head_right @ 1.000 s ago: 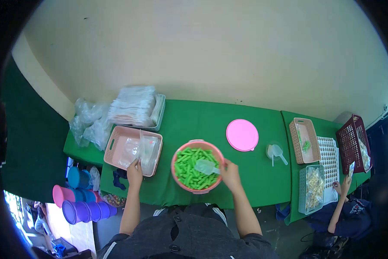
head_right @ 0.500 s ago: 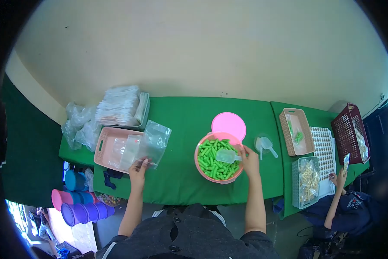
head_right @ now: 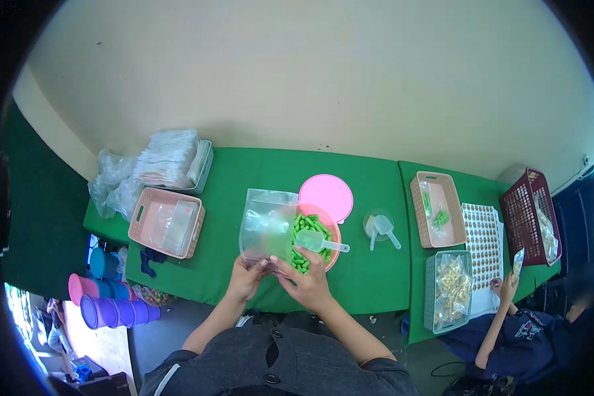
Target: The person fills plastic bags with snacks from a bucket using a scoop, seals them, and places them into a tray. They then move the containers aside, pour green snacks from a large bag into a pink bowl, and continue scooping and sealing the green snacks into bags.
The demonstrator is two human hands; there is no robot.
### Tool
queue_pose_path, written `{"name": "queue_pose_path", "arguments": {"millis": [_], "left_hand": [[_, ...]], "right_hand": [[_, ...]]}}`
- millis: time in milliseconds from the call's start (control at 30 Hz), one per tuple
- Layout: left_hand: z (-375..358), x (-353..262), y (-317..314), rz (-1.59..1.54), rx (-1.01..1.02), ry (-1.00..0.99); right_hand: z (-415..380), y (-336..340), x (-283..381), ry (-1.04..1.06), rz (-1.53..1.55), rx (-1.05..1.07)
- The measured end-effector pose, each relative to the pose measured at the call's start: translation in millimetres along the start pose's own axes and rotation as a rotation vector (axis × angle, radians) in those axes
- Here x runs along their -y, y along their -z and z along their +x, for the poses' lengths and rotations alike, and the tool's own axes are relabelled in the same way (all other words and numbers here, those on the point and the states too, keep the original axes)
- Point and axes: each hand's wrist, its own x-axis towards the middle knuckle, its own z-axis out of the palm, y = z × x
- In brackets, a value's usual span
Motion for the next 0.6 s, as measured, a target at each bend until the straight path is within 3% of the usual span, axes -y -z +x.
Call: {"name": "queue_pose_path", "arguments": {"millis": [100,167,267,433,500,567,600], "left_hand": [[-9,9,-10,-0.042,0.041,0.000],[-12,15,-11,0.183,0.101,-0.060],[-18,16,-15,0.055,0.102,0.028],[-25,20,-8,0.067,0.067,0.003],[-25,18,1,0.118,0.053,-0.034],[-21,13,20,0.121,0.164,-0.380],[-23,4,22,0.284,0.098,-0.471]], "right_hand": [[-12,7,-19,0.160,0.008,-0.008],[-19,12,-28,0.165,0.048,0.002],[-12,20,-29,0.162,0.113,0.025],[-6,22,-32,0.282,0.121,0.053],[-5,26,-33,0.146,0.208,0.057],[1,20,-32,0.131,0.344,0.020],[3,20,-27,-0.086,0.456,0.032]]}}
